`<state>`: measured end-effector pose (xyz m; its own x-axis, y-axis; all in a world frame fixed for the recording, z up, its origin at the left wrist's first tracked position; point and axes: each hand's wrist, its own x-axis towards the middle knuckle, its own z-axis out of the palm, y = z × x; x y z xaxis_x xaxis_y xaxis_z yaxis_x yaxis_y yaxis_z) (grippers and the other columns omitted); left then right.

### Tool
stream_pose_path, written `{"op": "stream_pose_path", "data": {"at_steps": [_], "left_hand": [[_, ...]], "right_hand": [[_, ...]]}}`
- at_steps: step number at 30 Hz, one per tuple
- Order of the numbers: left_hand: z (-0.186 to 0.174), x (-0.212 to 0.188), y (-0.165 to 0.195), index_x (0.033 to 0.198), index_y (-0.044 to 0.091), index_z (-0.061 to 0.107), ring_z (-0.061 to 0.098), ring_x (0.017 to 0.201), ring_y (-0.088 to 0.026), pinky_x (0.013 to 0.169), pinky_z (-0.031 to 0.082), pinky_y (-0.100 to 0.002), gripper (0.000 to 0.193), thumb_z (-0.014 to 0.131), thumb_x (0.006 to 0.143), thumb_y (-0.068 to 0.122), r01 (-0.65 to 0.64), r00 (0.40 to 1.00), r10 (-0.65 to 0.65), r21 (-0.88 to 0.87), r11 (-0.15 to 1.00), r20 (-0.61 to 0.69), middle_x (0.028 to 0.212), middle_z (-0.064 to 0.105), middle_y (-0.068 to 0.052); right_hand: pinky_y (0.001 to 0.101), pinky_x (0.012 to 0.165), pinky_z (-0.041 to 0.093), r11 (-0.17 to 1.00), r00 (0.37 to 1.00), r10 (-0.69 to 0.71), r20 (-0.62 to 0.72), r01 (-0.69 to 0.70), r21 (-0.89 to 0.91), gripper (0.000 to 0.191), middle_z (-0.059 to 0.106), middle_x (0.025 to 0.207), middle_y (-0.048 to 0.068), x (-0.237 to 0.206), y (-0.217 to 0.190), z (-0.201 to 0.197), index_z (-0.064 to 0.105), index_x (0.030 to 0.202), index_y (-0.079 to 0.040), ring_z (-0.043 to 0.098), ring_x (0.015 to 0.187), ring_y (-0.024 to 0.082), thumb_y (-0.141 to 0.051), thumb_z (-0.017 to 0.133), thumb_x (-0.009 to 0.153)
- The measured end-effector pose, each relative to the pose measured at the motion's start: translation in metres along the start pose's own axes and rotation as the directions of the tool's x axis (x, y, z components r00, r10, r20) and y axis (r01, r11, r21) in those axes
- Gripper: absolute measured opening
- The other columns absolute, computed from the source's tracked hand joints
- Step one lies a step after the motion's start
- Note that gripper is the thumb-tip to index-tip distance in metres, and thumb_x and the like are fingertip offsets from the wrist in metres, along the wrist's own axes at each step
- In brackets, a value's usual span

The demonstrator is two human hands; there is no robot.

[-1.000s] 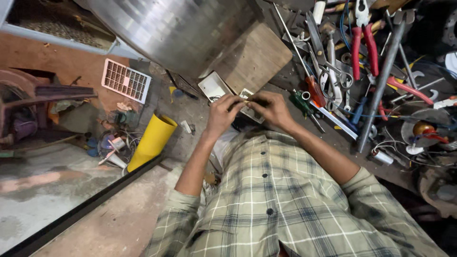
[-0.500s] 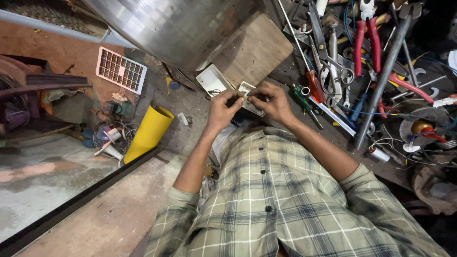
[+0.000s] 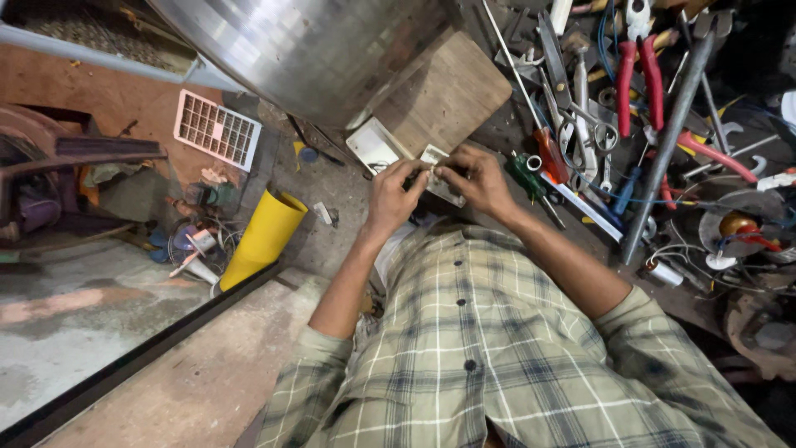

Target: The person sits at a cluttered workbench assembling a small white electrical switch/socket box. They handle the plastic housing and internal components, position wires and terminals, and use a screwdriver to tighten screws on the unit, working on it piece by piece throughout the clip.

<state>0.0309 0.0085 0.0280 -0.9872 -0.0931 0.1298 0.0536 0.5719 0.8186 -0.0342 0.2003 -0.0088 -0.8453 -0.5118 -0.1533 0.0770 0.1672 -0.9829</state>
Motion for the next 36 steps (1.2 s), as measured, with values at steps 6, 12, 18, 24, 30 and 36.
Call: {"op": "stream_pose_path", "data": {"at_steps": [6,12,18,24,30,36], "left_hand": [[-0.004,0.006,0.004,0.105,0.003,0.074,0.073,0.089,-0.033,0.076,0.057,-0.040,0.018,0.075,0.092,0.015,0.021,0.999,-0.021,0.000,1.000,0.026,0.099,0.074,-0.015],[-0.004,0.011,0.007,0.104,0.003,0.074,0.073,0.089,-0.033,0.076,0.057,-0.040,0.017,0.074,0.093,0.016,-0.032,0.998,0.029,0.049,0.998,0.049,0.100,0.074,-0.014],[-0.004,0.014,0.009,0.103,0.003,0.074,0.074,0.085,-0.029,0.074,0.057,-0.038,0.016,0.074,0.093,0.016,0.040,0.999,-0.040,-0.011,0.999,0.020,0.098,0.075,-0.012],[0.003,0.011,0.010,0.102,0.005,0.075,0.076,0.079,-0.024,0.070,0.058,-0.034,0.014,0.074,0.092,0.015,0.175,0.984,-0.176,-0.127,0.976,0.003,0.093,0.076,-0.010],[0.005,0.008,0.004,0.103,0.003,0.074,0.074,0.087,-0.029,0.074,0.057,-0.038,0.014,0.075,0.092,0.011,0.014,0.999,-0.015,-0.020,1.000,-0.044,0.098,0.075,-0.013],[0.004,0.012,-0.002,0.107,0.002,0.072,0.075,0.092,-0.032,0.078,0.059,-0.039,0.017,0.073,0.093,0.011,-0.046,0.999,0.046,-0.038,0.998,0.007,0.103,0.075,-0.015]], "right_hand": [[0.0375,0.064,0.048,0.952,0.995,-0.084,0.051,0.095,-0.291,0.018,0.061,0.082,0.013,0.003,-0.004,-0.002,0.073,0.098,0.000,0.063,0.069,0.026,-0.018,0.069,0.098],[0.0335,0.061,0.050,0.989,0.996,0.079,0.048,-0.072,-0.128,0.019,0.061,0.086,0.010,0.003,-0.007,0.000,0.069,0.100,0.000,0.065,0.066,0.022,-0.019,0.066,0.100],[0.0317,0.067,0.053,0.948,0.960,-0.251,-0.121,0.219,-0.230,0.014,0.069,0.095,0.011,-0.001,-0.015,0.001,0.074,0.105,-0.002,0.068,0.079,0.020,-0.009,0.075,0.093],[0.0336,0.069,0.055,0.891,0.942,-0.332,-0.043,0.298,-0.344,0.019,0.068,0.099,0.014,0.001,-0.018,-0.002,0.071,0.104,0.001,0.069,0.083,0.026,-0.008,0.079,0.089],[0.0375,0.071,0.054,0.873,0.928,-0.363,-0.079,0.309,-0.378,0.017,0.065,0.098,0.015,-0.001,-0.023,0.007,0.071,0.107,0.002,0.068,0.084,0.029,-0.005,0.076,0.092],[0.0383,0.064,0.052,0.890,0.953,-0.296,-0.058,0.254,-0.379,0.018,0.065,0.097,0.015,-0.002,-0.029,0.006,0.072,0.108,0.002,0.067,0.079,0.029,-0.002,0.074,0.090]]}}
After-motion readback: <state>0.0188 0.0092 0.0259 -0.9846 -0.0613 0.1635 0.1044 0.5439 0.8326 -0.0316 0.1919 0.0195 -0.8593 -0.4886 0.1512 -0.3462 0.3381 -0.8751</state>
